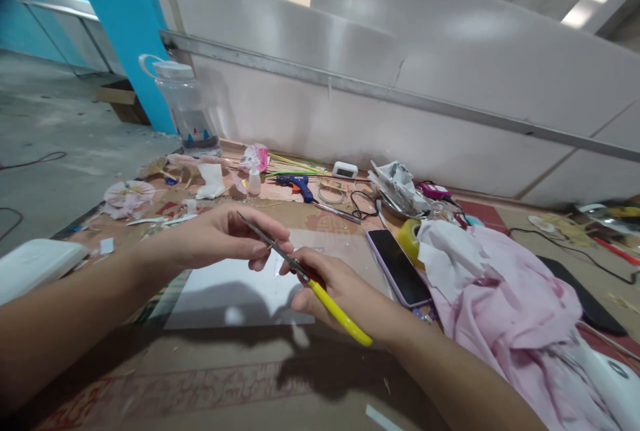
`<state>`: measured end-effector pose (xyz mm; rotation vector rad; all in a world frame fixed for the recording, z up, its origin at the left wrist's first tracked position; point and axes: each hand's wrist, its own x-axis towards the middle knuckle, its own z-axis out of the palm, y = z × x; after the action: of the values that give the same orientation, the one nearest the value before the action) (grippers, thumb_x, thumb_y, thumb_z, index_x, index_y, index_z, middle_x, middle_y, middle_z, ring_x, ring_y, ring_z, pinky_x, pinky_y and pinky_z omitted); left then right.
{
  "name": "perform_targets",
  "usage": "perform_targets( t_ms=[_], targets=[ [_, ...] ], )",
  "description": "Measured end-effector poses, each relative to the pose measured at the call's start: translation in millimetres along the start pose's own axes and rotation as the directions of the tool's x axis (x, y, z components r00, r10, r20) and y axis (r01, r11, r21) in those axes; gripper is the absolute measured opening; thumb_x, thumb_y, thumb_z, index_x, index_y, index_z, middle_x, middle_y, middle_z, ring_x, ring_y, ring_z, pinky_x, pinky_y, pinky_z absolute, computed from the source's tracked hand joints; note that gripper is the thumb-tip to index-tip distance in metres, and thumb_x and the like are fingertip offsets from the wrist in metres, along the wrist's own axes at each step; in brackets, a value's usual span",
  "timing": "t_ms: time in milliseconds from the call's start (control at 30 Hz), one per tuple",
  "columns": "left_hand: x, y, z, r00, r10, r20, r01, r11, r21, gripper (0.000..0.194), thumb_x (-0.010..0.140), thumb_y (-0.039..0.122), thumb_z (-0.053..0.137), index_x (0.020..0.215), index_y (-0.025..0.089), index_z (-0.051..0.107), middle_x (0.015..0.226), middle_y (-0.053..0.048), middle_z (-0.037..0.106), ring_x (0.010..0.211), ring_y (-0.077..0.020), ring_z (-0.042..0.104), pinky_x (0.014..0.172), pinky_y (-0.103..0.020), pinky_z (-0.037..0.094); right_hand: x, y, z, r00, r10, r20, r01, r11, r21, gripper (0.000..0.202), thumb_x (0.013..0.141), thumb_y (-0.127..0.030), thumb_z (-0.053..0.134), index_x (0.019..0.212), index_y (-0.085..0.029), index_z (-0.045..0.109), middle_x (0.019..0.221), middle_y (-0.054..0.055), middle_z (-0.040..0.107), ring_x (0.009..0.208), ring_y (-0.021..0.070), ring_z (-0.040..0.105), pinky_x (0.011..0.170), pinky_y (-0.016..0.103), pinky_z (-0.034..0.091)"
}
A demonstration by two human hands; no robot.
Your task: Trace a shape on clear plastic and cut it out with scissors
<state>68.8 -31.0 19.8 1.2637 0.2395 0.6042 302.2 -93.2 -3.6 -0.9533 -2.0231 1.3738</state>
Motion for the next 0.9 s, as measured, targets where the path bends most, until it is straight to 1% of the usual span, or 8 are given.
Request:
perform_targets(
  t_ms=[333,467,567,633,700,733,800,900],
  targets=[
    [-1.9,-0.6,-4.5,0.997,-0.061,-0.056,0.063,0.997,0.038,0.026,0.079,0.010,0.072,0.103,0.020,0.075,0.095,-0.006,0.077,0.066,-0.0084,0.064,0.063,-0.022,0.050,3.1,8.8,-0.3,0.998,0.025,-0.061,-0.026,0.999,-0.026,0.066,0.071,-0.080,0.058,0.103,-0.022,0.061,0.104,0.004,0.060,0.085,0.0192,0.054,0.074,0.027,0.044],
    [1.0,-3.2,-8.9,0.988,-0.083,-0.129,0.091,0.994,0.053,0.029,0.075,0.008,0.073,0.103,0.019,0.074,0.099,-0.006,0.077,0.066,-0.0078,0.062,0.066,-0.024,0.051,7.3,16.3,-3.0,0.995,0.055,-0.082,-0.062,0.994,-0.095,0.065,0.074,-0.080,0.057,0.098,-0.019,0.063,0.083,0.001,0.059,0.069,0.0153,0.050,0.061,0.025,0.040],
    [2.1,-0.5,-16.5,0.977,-0.089,-0.195,0.122,0.979,0.164,0.032,0.075,0.008,0.069,0.105,0.019,0.074,0.099,-0.006,0.076,0.068,-0.0081,0.062,0.068,-0.025,0.051,11.5,17.8,-5.7,0.993,0.085,-0.085,-0.096,0.987,-0.128,0.062,0.077,-0.076,0.059,0.099,-0.018,0.063,0.080,0.001,0.058,0.066,0.0141,0.048,0.058,0.024,0.038],
    [0.7,6.2,-24.2,0.964,-0.096,-0.248,0.174,0.932,0.318,0.033,0.075,0.010,0.067,0.106,0.018,0.073,0.100,-0.006,0.076,0.072,-0.0099,0.064,0.071,-0.026,0.052,14.5,18.6,-8.0,0.991,0.097,-0.095,-0.111,0.983,-0.149,0.057,0.078,-0.070,0.062,0.101,-0.018,0.064,0.083,0.001,0.059,0.068,0.0144,0.049,0.061,0.025,0.040],
    [-2.6,15.1,-33.1,0.937,-0.075,-0.340,0.254,0.814,0.522,0.032,0.076,0.013,0.065,0.107,0.018,0.073,0.103,-0.006,0.076,0.080,-0.0133,0.067,0.077,-0.028,0.052,17.5,22.2,-11.3,0.989,0.097,-0.109,-0.115,0.977,-0.177,0.051,0.079,-0.062,0.066,0.103,-0.018,0.066,0.083,0.002,0.060,0.068,0.0146,0.050,0.061,0.026,0.041],
    [-4.4,19.1,-37.5,0.921,-0.041,-0.388,0.300,0.713,0.634,0.033,0.078,0.014,0.063,0.109,0.018,0.072,0.108,-0.006,0.075,0.088,-0.0147,0.067,0.082,-0.028,0.051,19.1,25.7,-13.4,0.988,0.091,-0.129,-0.114,0.976,-0.185,0.047,0.079,-0.058,0.068,0.103,-0.018,0.066,0.082,0.002,0.059,0.067,0.0145,0.050,0.060,0.026,0.041],
    [-7.6,23.3,-45.6,0.888,0.015,-0.460,0.404,0.456,0.793,0.032,0.080,0.014,0.059,0.108,0.017,0.073,0.106,-0.007,0.076,0.093,-0.0172,0.067,0.085,-0.028,0.050,22.4,36.2,-18.5,0.971,0.080,-0.224,-0.120,0.978,-0.173,0.040,0.080,-0.050,0.068,0.104,-0.018,0.067,0.078,0.001,0.058,0.061,0.0131,0.048,0.054,0.025,0.040],
    [-8.6,16.8,-56.3,0.883,-0.013,-0.469,0.468,0.115,0.876,0.033,0.080,0.013,0.054,0.104,0.017,0.076,0.103,-0.007,0.077,0.090,-0.0185,0.068,0.080,-0.026,0.048,28.0,56.5,-26.6,0.904,0.074,-0.421,-0.104,0.993,-0.050,0.038,0.083,-0.049,0.064,0.107,-0.019,0.064,0.069,-0.002,0.053,0.046,0.0088,0.038,0.042,0.023,0.031]
  ],
)
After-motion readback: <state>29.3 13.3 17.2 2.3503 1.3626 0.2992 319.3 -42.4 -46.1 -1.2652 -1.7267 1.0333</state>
